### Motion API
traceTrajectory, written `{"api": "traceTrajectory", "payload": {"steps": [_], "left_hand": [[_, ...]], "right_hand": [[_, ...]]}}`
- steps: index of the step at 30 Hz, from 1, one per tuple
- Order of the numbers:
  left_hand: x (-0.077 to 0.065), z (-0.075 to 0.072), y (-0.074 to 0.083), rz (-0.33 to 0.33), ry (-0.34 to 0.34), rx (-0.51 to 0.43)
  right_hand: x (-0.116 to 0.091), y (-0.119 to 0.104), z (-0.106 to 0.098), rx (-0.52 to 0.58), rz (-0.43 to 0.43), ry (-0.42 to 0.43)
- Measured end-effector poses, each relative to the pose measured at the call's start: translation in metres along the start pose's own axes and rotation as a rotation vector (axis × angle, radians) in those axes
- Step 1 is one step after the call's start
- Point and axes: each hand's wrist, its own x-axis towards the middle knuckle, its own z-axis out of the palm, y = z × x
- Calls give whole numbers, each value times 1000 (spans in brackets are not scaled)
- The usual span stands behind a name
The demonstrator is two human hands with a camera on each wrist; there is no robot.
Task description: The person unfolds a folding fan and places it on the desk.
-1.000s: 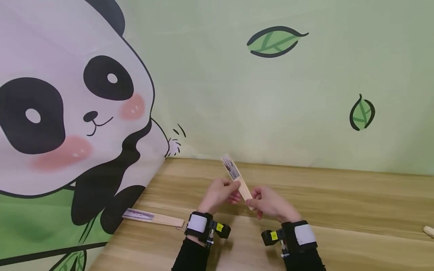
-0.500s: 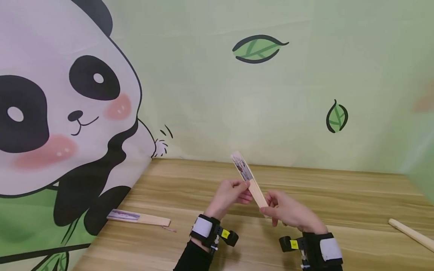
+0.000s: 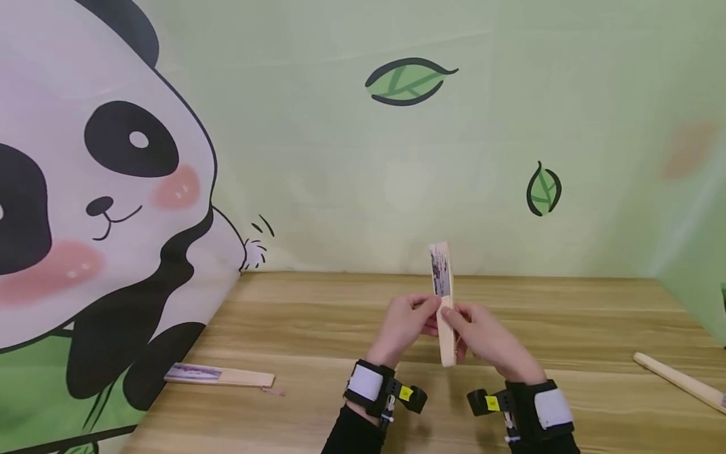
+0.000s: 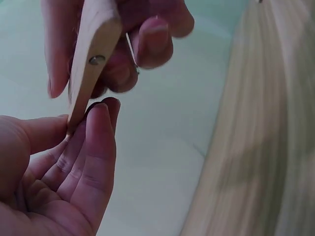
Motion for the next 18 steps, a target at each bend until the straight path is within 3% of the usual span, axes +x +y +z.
{"api": "traceTrajectory", "payload": {"steps": [6, 13, 18], "left_hand": [[11, 11, 10, 38, -2, 36], [18, 8, 24, 72, -51, 137], [11, 2, 30, 75, -63, 227]], "right_hand": [[4, -3, -12, -24, 16, 157], [13, -10, -19, -23, -21, 180], [17, -16, -15, -28, -8, 199]]}}
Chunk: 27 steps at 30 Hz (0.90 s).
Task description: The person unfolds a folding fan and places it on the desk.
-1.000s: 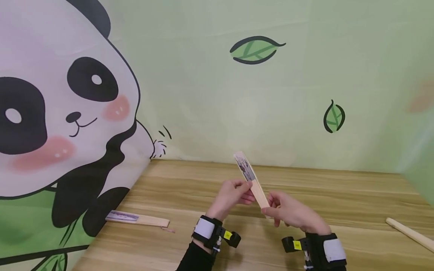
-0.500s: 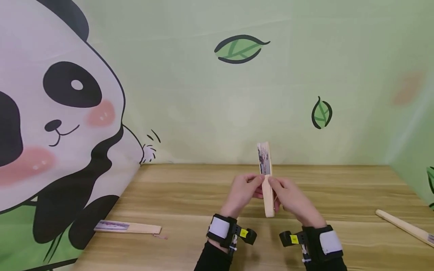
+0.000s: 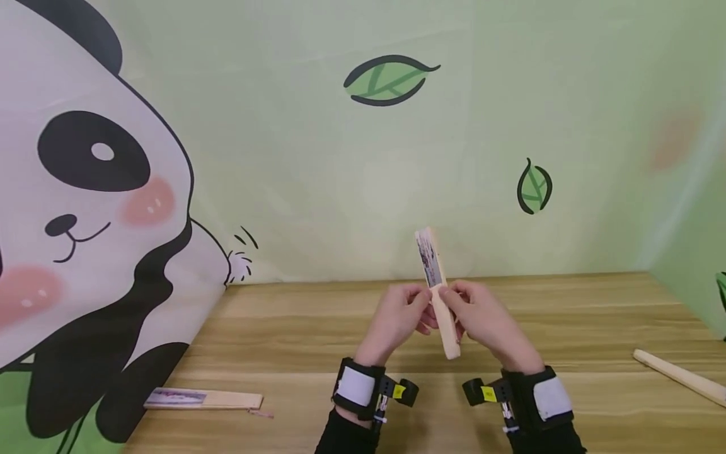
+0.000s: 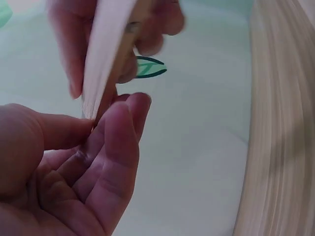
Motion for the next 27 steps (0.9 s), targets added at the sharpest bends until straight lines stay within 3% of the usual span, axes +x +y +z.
{"api": "traceTrajectory", "payload": {"steps": [12, 20, 27], "left_hand": [[-12, -7, 6, 36, -10, 103], [-17, -10, 8, 19, -37, 87], [-18, -15, 8, 27, -59, 20]], "right_hand": [[-2, -11, 9, -18, -16, 10], [-5, -12, 10, -7, -21, -3], [-7, -17, 11, -20, -1, 41]]}}
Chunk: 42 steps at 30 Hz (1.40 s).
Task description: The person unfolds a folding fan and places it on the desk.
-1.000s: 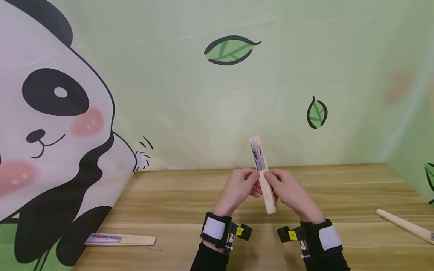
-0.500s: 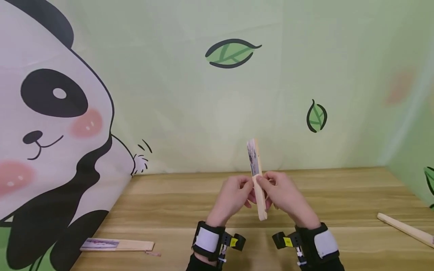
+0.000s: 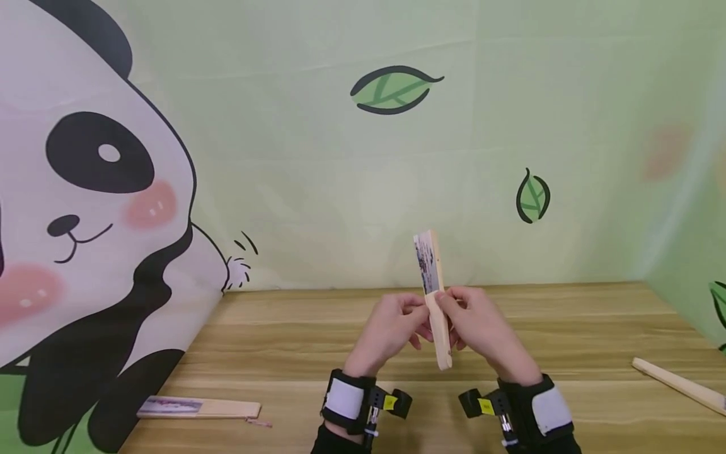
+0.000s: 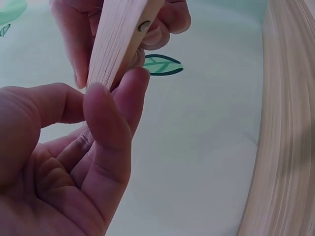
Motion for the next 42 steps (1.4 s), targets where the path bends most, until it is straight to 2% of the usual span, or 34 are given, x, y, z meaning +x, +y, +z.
{"api": "traceTrajectory", "payload": {"steps": [5, 10, 14, 20, 29, 42], "left_hand": [[1, 0, -2, 1, -15, -51], [1, 3, -2, -12, -26, -168], [0, 4, -2, -18, -29, -213], [0, 4, -2, -10, -33, -223], [1, 2, -1, -9, -17, -251], [1, -2, -2, -2, 5, -241]], "right_hand": [[-1, 0, -1, -2, -2, 21], [-5, -2, -3, 1, -10, 43], [-7, -4, -4, -3, -18, 54], [-9, -8, -4, 38, -5, 61], [-10, -12, -3, 199, 20, 62], [-10, -14, -4, 228, 50, 47]]}}
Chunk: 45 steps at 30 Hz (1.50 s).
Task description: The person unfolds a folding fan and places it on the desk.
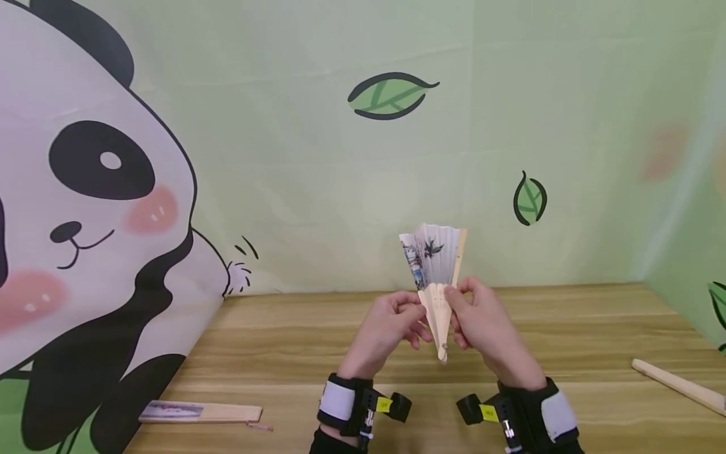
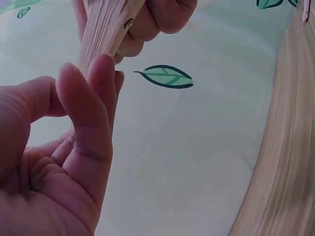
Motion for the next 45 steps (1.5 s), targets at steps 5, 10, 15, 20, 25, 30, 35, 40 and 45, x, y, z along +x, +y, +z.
{"api": "traceTrajectory", "payload": {"steps": [5, 10, 15, 20, 25, 30, 35, 40, 45], "left_hand": [[0, -1, 0, 7, 2, -10], [0, -2, -1, 8, -4, -23], [0, -4, -1, 9, -7, -51], [0, -6, -2, -4, -9, -61], [-2, -7, -2, -17, -6, -77], [-3, -6, -3, -15, -2, -90], [-3, -6, -2, 0, -6, -90], [-3, -5, -3, 7, -7, -91], [-3, -3, -3, 14, -4, -93]], "right_hand": [[-1, -2, -1, 19, 0, 8], [-1, -3, -1, 31, 22, 16], [0, -2, -2, 37, 14, 42], [0, -3, -2, 37, -1, 45], [-2, -3, 0, 38, -3, 39], [-2, -3, 0, 54, -12, 47], [-3, -1, -1, 59, -28, 61], [-3, 0, -2, 58, -32, 74], [-4, 0, -3, 64, -29, 80]]}}
